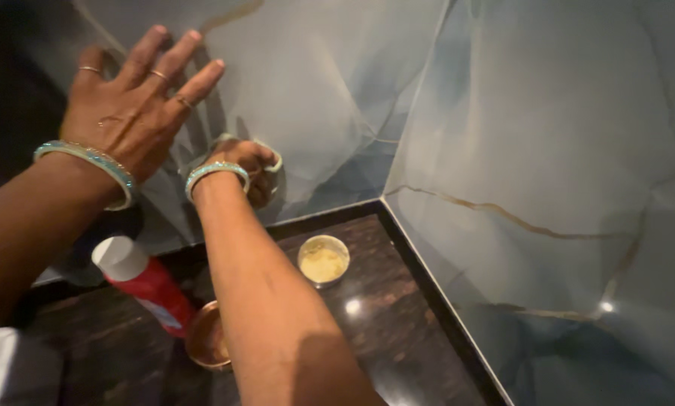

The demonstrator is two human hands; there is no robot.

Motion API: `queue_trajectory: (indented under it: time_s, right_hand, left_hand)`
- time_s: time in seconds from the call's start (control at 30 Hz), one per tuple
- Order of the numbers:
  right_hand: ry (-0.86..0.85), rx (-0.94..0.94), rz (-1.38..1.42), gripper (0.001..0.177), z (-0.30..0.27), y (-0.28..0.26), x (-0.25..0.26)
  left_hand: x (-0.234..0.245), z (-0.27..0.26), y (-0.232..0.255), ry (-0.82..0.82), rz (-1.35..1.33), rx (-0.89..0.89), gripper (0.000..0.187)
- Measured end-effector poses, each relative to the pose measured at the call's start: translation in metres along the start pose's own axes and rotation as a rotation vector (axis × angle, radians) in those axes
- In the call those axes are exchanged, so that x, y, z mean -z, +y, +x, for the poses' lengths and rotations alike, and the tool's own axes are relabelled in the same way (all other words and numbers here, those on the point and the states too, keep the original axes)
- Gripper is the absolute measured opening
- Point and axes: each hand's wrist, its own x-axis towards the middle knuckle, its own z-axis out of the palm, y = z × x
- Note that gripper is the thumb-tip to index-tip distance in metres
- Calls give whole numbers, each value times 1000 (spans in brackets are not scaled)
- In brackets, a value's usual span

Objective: The person wipes the tiled wall, sink, and countertop with a cloth. They move a red bottle and a small metal cup into the cabinet under the sink, then continue wiping the countertop and sink basin.

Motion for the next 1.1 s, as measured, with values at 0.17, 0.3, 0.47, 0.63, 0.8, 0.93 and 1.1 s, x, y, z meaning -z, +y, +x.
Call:
queue_trajectory:
  time_s: [0.17, 0.3, 0.47, 0.63, 0.8, 0.93, 1.1]
  right_hand:
    - [-138, -65, 146, 58, -56, -6, -34]
    - [-242, -25, 261, 53, -94, -12, -65]
    - [-520, -26, 553, 47, -128, -26, -92]
    - [-852, -47, 856, 43, -140, -49, -92]
    - [-1106, -54, 986, 40, -141, -65, -74]
    - [-1164, -3, 1021, 40, -140, -83, -48]
    - [-1140, 66, 1024, 41, -161, -103, -17]
  left_hand:
    - [12, -44, -54, -19, 29, 81, 92]
    - [13, -73, -87, 55, -269, 136, 87]
    - [18, -117, -124, 63, 306, -56, 84]
    - [25, -144, -143, 186, 45, 157, 82]
    - [23, -150, -134, 341, -191, 602, 113]
    - [14, -140, -111, 307, -344, 768, 105]
    - [7, -102, -92, 275, -639, 869, 85]
